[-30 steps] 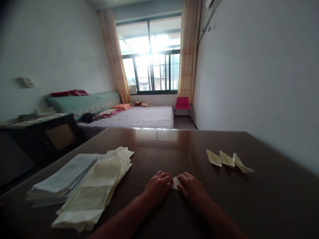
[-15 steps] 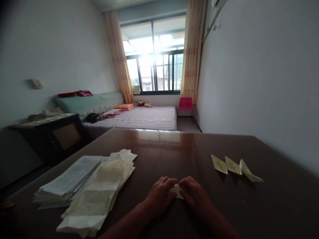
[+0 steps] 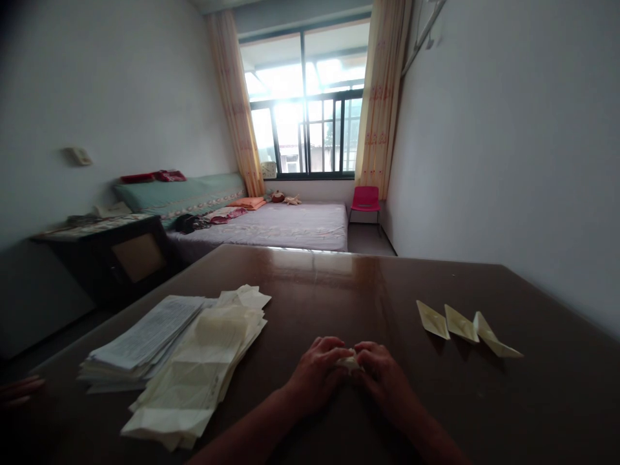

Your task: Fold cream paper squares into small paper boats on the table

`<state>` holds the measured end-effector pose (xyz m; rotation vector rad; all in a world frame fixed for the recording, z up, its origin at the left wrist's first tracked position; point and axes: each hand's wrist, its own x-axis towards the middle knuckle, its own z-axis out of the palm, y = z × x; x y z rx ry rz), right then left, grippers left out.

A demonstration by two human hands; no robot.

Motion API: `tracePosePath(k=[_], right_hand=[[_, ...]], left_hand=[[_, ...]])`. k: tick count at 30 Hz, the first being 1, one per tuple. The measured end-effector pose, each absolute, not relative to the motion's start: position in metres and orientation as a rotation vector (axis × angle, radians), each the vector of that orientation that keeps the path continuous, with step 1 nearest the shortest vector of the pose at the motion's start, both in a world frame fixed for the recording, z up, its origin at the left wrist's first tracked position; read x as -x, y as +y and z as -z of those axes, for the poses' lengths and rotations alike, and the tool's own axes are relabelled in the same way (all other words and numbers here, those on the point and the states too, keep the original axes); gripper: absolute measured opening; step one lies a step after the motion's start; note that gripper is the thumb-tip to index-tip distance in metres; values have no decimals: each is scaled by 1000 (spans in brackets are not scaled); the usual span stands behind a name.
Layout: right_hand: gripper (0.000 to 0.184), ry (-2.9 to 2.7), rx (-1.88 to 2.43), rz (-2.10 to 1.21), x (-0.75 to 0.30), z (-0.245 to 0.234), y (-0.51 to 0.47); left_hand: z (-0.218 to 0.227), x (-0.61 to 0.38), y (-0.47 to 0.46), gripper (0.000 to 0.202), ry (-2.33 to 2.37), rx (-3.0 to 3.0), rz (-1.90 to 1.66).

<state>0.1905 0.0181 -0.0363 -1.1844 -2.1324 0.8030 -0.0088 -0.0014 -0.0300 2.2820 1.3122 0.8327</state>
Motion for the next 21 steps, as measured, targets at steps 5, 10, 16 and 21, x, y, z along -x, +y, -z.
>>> tracePosePath(k=[5,10,16,21], right_hand=[[32,-1989,1227,-1042,-191,30,16],[45,-1753,1178,-1214,-192,33,23],[49,-1751,1219,-1385,-200,40,31],[46,-1704,1197,-1439,-203,36,32]], left_hand=[[30,8,2,36,1250,-2124,-888],[29,7,7,36,1255,-1879,-1042],[34,11,16,37,1235,-1641,-1105],[33,12,17,34,1274,-1660,-936]])
